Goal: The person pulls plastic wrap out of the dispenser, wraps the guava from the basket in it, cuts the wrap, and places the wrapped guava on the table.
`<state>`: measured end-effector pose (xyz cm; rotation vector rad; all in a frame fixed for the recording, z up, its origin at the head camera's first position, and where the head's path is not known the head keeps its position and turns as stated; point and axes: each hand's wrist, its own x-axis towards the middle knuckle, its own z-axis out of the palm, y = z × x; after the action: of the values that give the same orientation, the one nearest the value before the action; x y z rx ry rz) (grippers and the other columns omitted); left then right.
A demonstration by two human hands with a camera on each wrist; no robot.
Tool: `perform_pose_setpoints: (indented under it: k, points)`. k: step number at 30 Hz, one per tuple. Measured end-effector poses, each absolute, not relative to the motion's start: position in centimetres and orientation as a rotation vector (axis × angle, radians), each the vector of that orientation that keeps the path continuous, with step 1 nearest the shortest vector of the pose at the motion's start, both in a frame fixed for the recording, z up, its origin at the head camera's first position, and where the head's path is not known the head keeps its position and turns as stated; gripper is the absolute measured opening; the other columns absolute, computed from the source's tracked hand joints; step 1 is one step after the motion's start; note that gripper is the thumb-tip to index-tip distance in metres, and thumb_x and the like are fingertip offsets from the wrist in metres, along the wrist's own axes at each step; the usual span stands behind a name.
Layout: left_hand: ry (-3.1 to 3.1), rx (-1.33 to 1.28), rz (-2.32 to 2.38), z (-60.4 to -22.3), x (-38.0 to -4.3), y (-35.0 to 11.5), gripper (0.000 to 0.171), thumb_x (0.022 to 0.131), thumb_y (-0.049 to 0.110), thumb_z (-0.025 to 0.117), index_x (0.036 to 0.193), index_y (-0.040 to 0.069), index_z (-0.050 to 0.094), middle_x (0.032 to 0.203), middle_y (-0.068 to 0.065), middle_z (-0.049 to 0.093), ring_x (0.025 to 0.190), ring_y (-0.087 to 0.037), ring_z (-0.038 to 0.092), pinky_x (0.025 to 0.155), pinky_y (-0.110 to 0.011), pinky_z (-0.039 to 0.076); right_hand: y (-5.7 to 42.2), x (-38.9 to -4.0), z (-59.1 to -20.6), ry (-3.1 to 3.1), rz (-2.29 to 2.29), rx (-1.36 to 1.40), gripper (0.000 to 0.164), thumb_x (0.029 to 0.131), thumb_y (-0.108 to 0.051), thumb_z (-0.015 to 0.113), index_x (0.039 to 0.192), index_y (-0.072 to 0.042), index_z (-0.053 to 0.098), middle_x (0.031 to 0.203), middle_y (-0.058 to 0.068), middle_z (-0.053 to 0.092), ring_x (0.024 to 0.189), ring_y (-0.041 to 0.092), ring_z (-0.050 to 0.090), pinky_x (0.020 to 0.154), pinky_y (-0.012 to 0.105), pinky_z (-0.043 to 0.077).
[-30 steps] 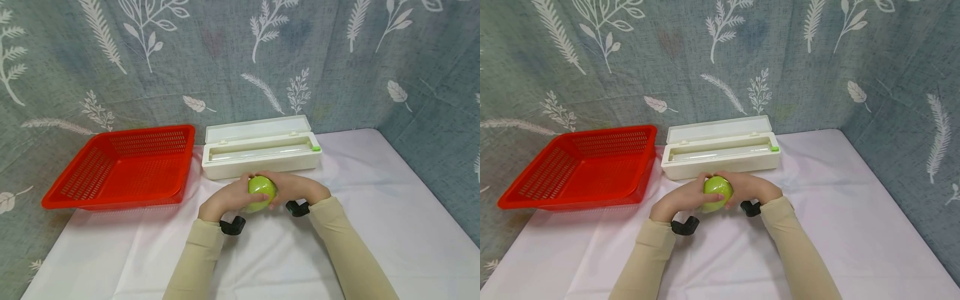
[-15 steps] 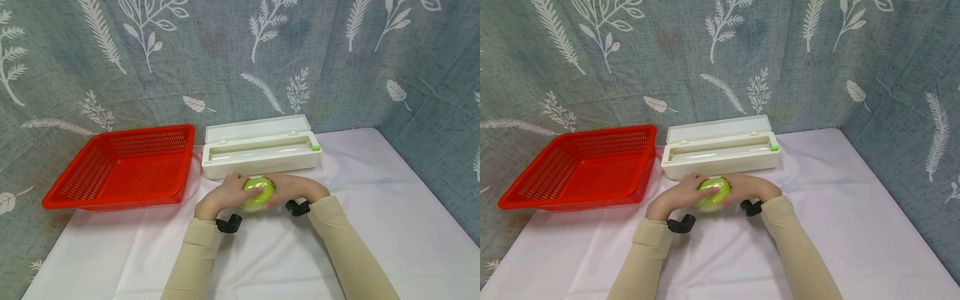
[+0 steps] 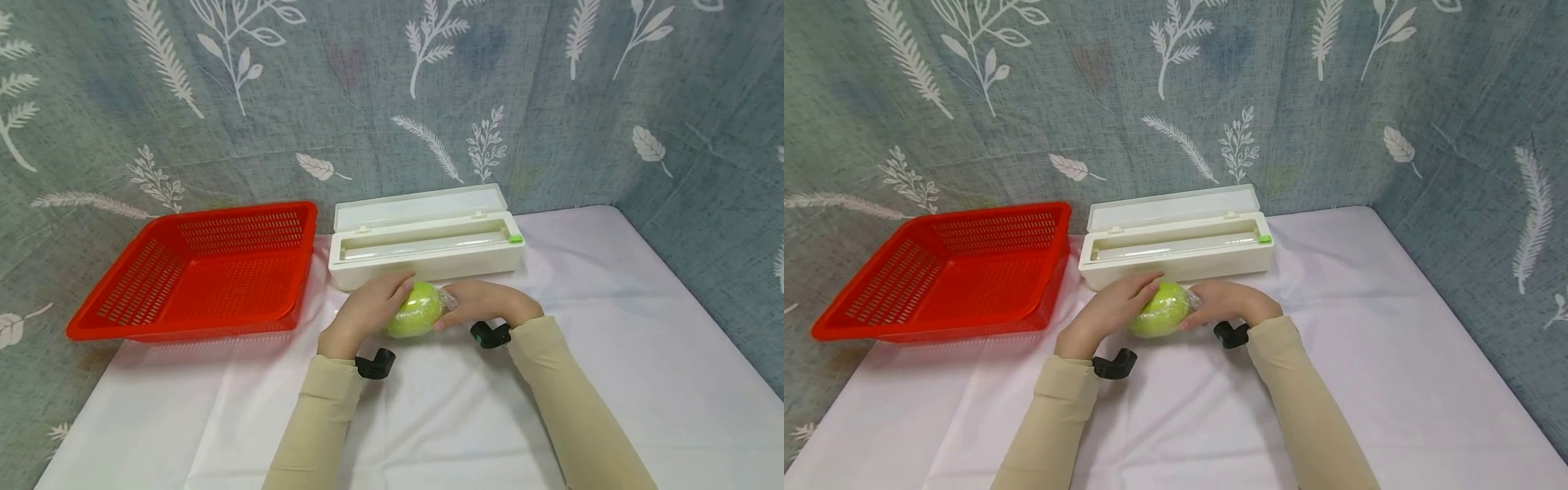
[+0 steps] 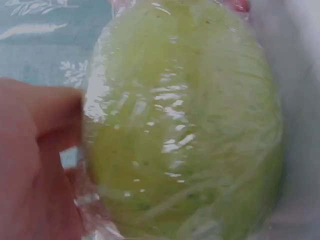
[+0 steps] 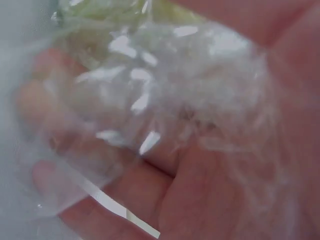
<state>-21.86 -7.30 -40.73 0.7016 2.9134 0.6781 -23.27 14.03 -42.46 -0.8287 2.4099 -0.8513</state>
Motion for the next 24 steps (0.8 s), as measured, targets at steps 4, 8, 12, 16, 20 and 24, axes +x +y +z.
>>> perform_pose_setpoints:
  k: [4,8,12,16,20,24]
  points:
    - [2.95,0.893,0.557,-40.9,-21.6,-6.4,0.051,0.09,0.047,0.043,0.13,0.016,0.047,0.126,-0.001,0.049,0.117,-0.018,0.043,0.098,-0.034,0.031,14.3,-23.2,-42.2,2.373,-0.871,-0.795,0.024,0.078,-0.032,0.068,0.089,-0.014,0.059,0.075,-0.001,0.059,0.066,0.015,0.054,0.063,0.03,0.045]
    - [3.013,0.96,0.286,-41.2,-20.9,-5.6,0.077,0.072,0.066,0.055,0.131,0.017,0.042,0.124,-0.003,0.047,0.114,-0.021,0.042,0.095,-0.039,0.032,14.6,-23.2,-41.8,2.375,-0.849,-0.792,0.012,0.081,-0.025,0.064,0.081,-0.014,0.06,0.069,0.0,0.06,0.063,0.017,0.054,0.06,0.029,0.044]
    - [3.057,0.937,0.127,-41.3,-20.5,-5.2,0.087,0.064,0.066,0.063,0.133,0.019,0.038,0.122,-0.004,0.047,0.111,-0.024,0.045,0.093,-0.043,0.032,15.0,-23.2,-41.5,2.411,-0.806,-0.803,0.011,0.084,-0.023,0.061,0.077,-0.014,0.062,0.066,-0.003,0.061,0.061,0.013,0.053,0.062,0.027,0.043]
    - [3.073,0.911,0.145,-41.4,-20.7,-5.3,0.084,0.066,0.059,0.066,0.135,0.021,0.037,0.121,-0.003,0.049,0.107,-0.022,0.048,0.091,-0.04,0.034,15.6,-23.4,-41.4,2.454,-0.837,-0.762,0.021,0.087,-0.027,0.057,0.072,-0.012,0.061,0.061,-0.002,0.06,0.06,0.015,0.055,0.06,0.028,0.043]
    - [3.063,0.92,0.164,-41.4,-20.9,-5.4,0.08,0.068,0.056,0.066,0.135,0.023,0.038,0.127,-0.001,0.046,0.111,-0.022,0.046,0.092,-0.04,0.034,15.8,-23.5,-41.3,2.521,-0.918,-0.65,0.033,0.085,-0.037,0.058,0.065,-0.011,0.056,0.055,0.001,0.057,0.057,0.025,0.056,0.055,0.029,0.041]
    - [3.034,0.939,0.184,-41.3,-21.0,-5.4,0.074,0.07,0.052,0.066,0.133,0.021,0.041,0.13,-0.002,0.043,0.116,-0.024,0.042,0.096,-0.04,0.031,15.8,-23.8,-41.5,2.548,-1.017,-0.584,0.035,0.082,-0.041,0.06,0.07,-0.008,0.056,0.055,0.004,0.055,0.057,0.026,0.058,0.054,0.032,0.043]
